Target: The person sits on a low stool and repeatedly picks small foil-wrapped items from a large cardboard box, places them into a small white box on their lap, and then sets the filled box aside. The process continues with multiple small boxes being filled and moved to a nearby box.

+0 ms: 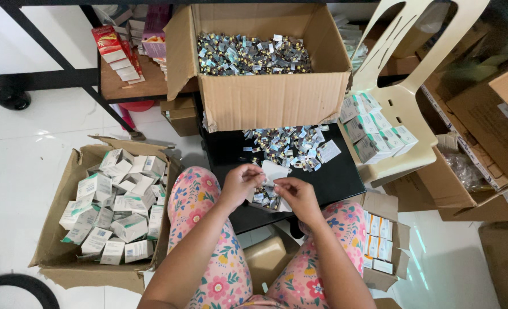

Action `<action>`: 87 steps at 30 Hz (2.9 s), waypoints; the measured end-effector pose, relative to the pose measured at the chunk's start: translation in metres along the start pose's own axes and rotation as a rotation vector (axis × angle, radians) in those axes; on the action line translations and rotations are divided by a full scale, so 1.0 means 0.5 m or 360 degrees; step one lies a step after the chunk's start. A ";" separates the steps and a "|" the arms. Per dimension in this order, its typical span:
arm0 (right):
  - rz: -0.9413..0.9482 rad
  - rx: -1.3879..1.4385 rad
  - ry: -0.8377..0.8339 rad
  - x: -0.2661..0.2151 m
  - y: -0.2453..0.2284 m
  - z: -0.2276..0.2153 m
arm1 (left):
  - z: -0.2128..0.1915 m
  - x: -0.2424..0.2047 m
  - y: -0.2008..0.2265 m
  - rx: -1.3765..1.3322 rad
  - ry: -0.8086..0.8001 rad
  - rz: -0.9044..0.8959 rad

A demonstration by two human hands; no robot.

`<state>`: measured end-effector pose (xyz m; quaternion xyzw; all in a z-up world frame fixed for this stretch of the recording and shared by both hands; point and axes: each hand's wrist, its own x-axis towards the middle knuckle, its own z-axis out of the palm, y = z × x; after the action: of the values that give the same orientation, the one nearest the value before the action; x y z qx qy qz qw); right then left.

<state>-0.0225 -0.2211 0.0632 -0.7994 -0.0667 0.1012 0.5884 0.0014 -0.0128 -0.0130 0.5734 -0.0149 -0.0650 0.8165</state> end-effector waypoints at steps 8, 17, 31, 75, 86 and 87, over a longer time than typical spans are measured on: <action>-0.0249 -0.0455 0.0157 -0.006 -0.054 0.006 | -0.002 -0.003 0.007 0.0033 0.0028 -0.0048; -0.0621 -0.1212 0.0126 -0.022 -0.104 0.080 | -0.021 0.000 0.019 0.0045 0.0092 -0.0035; 0.0009 0.0349 0.0031 0.012 0.011 0.031 | 0.032 -0.016 0.017 0.0239 -0.0057 -0.0086; 0.0265 -0.0614 -0.0240 0.006 0.036 -0.072 | 0.060 -0.072 0.176 0.1516 -0.0199 0.0658; 0.0101 -0.0510 0.0075 0.005 0.007 -0.064 | 0.073 -0.068 0.192 0.1470 -0.0334 0.0545; 0.0080 -0.0502 0.0068 0.006 0.007 -0.064 | 0.074 -0.068 0.192 0.1485 -0.0314 0.0661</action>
<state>-0.0118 -0.2511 0.0686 -0.8853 -0.0491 0.0872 0.4541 -0.0276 -0.0111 0.0914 0.8526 -0.2327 0.0581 0.4643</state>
